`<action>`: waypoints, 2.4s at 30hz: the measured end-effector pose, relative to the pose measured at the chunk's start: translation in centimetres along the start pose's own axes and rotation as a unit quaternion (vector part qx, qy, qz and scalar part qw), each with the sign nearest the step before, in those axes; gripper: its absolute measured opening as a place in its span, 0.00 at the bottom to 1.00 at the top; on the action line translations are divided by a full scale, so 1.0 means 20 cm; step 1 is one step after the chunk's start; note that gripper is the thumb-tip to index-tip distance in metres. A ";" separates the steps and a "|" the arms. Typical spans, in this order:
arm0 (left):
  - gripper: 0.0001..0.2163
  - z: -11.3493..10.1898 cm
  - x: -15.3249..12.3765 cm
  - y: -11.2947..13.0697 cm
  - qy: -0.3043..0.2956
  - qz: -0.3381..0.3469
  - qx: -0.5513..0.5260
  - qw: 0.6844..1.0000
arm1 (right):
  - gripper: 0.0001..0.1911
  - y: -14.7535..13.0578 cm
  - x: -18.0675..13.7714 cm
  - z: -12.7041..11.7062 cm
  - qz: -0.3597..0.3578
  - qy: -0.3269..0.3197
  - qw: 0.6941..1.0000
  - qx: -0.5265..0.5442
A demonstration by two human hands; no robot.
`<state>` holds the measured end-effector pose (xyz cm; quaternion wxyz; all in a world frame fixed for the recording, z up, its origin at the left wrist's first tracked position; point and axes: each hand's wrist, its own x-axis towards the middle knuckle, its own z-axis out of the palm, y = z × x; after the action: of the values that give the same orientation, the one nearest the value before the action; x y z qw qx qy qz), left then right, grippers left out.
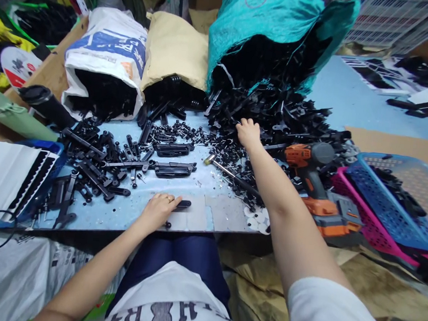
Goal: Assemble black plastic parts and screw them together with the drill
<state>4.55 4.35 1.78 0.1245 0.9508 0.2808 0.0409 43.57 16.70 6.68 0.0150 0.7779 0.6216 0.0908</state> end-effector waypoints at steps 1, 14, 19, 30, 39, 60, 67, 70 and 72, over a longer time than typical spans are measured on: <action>0.18 0.00 0.01 -0.01 0.002 -0.015 0.013 1.000 | 0.19 0.01 -0.01 -0.01 -0.047 0.008 0.999 -0.003; 0.18 -0.03 0.09 0.04 -0.040 -0.052 -0.058 0.996 | 0.21 -0.53 -1.15 -0.01 -0.420 -0.114 0.897 0.072; 0.32 -0.02 0.08 0.07 -0.018 -0.043 -0.054 0.997 | 0.22 -0.58 -1.16 -0.01 -0.343 -0.111 0.930 0.065; 0.20 0.05 0.03 0.03 0.051 -0.022 -0.103 0.993 | 0.18 -0.61 -1.17 -0.13 -0.335 -0.030 0.939 0.068; 0.16 -0.08 0.78 0.14 0.043 -0.023 -0.044 0.998 | 0.20 -0.42 -1.29 0.12 -0.289 0.005 0.940 0.180; 0.12 -0.06 1.17 0.02 0.012 -0.023 0.033 0.999 | 0.14 -0.07 -0.46 0.13 0.093 -0.011 0.982 0.166; 0.08 -0.25 0.57 -0.06 0.163 -0.012 -0.102 0.981 | 0.11 -0.10 -0.68 0.11 0.026 0.117 0.953 0.279; 0.06 -0.28 0.20 -0.12 0.177 -0.024 -0.150 0.972 | 0.09 -0.14 -0.76 0.10 0.023 0.130 0.940 0.314; 0.06 -0.25 0.02 -0.14 0.152 -0.035 -0.156 0.975 | 0.07 -0.19 -0.82 0.09 0.007 0.125 0.927 0.355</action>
<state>2.73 7.86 5.90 0.2290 0.8916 0.3200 0.2240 36.82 1.91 2.37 -0.3404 0.7193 0.6043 -0.0389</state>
